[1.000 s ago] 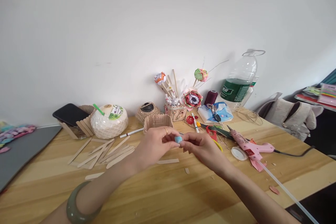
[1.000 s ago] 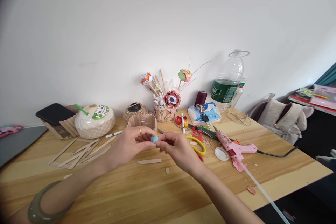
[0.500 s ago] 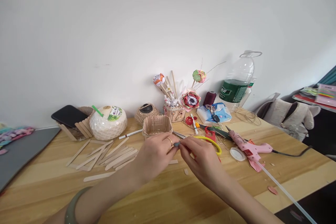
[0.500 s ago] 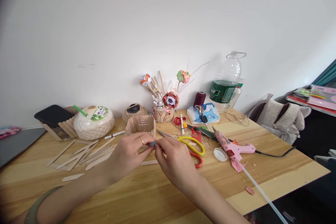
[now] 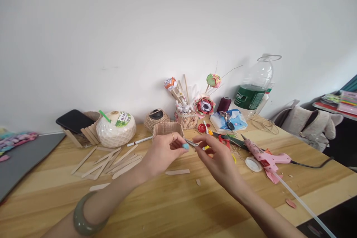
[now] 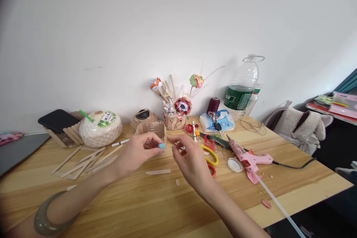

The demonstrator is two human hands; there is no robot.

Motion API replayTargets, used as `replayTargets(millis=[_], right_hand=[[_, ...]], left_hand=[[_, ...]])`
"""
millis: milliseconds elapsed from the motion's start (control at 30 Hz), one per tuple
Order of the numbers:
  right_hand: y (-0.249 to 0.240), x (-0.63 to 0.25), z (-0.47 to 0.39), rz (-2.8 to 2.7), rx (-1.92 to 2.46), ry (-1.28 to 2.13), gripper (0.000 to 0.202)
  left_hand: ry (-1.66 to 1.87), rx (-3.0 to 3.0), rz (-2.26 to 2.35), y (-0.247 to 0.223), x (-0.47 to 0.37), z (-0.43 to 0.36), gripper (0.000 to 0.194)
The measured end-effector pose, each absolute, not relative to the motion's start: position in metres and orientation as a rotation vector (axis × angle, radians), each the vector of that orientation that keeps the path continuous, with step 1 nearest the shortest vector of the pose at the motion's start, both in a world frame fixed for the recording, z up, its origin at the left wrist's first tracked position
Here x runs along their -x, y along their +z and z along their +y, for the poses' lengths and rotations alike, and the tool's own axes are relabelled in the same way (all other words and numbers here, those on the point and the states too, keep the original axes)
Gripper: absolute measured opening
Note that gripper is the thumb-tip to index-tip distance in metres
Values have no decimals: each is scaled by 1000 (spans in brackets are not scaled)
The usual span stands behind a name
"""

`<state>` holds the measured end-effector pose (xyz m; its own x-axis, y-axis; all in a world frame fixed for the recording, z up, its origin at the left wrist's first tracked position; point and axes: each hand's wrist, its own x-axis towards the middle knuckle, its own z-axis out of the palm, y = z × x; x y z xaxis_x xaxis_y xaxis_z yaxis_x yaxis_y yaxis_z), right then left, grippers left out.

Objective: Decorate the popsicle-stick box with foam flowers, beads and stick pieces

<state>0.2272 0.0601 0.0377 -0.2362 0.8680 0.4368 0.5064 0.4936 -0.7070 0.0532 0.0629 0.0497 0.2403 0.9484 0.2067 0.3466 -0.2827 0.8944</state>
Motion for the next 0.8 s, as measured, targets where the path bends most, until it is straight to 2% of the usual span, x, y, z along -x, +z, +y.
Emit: replayTargets(millis=[267,467,500,600,800], right_hand=[[42,-215,55,-1958,1124,537,16],[31,-224,71,-1849,1245,639,35],[29,-226,72,-1856,1246,652,34],[25,-229,71,-1861,1217,676,15],[25,-225,62,-1983,1110,898,28]], left_hand=[[1042,-1884,1217,48,-56,56,10],[979,-1969,1271,50,-58,53,5],[972,-1984,1267,49,-59,53,5],[947,-2050,1277,45,-60,54,5],[922,-2211,1326,40,-62,53,6]])
